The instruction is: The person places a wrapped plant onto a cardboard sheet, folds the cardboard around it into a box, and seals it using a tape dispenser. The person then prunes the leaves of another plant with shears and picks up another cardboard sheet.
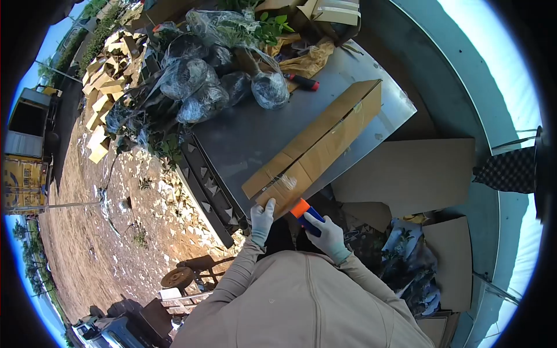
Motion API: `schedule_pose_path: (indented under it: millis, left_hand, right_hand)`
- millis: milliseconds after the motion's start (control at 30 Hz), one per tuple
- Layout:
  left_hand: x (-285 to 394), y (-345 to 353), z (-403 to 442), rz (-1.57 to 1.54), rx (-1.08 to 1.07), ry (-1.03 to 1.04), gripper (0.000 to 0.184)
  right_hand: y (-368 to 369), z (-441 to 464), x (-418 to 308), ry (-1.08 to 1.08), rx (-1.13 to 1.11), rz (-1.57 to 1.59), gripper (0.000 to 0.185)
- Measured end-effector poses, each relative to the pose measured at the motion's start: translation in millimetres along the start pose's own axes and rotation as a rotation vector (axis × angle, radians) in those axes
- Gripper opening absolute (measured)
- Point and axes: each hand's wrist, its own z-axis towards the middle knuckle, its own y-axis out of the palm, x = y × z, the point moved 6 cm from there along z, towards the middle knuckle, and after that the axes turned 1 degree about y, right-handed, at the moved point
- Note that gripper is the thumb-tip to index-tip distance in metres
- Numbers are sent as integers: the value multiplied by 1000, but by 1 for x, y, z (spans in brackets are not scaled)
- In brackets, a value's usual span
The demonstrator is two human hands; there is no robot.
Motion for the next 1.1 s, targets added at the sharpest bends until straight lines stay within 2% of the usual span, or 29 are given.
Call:
schedule_pose_path:
  millis: [67,100,133,200,300,400,433,500,567,600,667,767,900,967,1033,1100]
  left_hand:
    - [4,-1,11,-90,-48,108,26]
    - [18,2,10,-258,-74,54,22]
    - [56,7,5,-419,-21,69,16]
    - [97,9,-4,-406,2,51,15]
    - [177,6,29,-344,-73,467,17]
    - [259,-2,57,-607,-84,334,20]
    - [274,-1,64,-730,-52,277,18]
    - [298,15,82,-987,17,182,15]
    - [333,34,92,-760,-9,533,9]
    - [348,46,102,-796,-23,540,8]
    - [379,72,122,-869,-53,555,10]
    - [425,121,185,-1137,-65,294,11]
    - [474,183,284,-1219,132,438,31]
    - [497,212,347,-1216,181,557,41]
    - [507,233,412,-1100,172,595,25]
    - [519,246,478,-934,196,675,45]
  right_hand:
    - [4,-30,28,87,-29,6,63]
    - [3,-32,26,96,-9,41,64]
    - [-2,-32,21,110,7,77,65]
    - [-26,-3,-30,123,121,7,65]
    - [-51,28,-74,134,201,-181,64]
    - [-58,81,-78,0,312,-501,65]
    - [-57,102,-61,21,328,-433,59]
    - [-60,144,-22,3,385,-500,39]
    - [-88,201,31,26,598,-553,31]
    - [-102,231,54,11,653,-578,30]
    - [-121,283,88,-70,593,-594,29]
    - [-138,324,115,-224,414,-555,29]
    - [-167,319,142,-147,380,-336,35]
    - [-172,307,165,-83,303,-276,32]
    - [-173,296,188,-21,241,-230,30]
    - [-176,290,205,-18,201,-204,29]
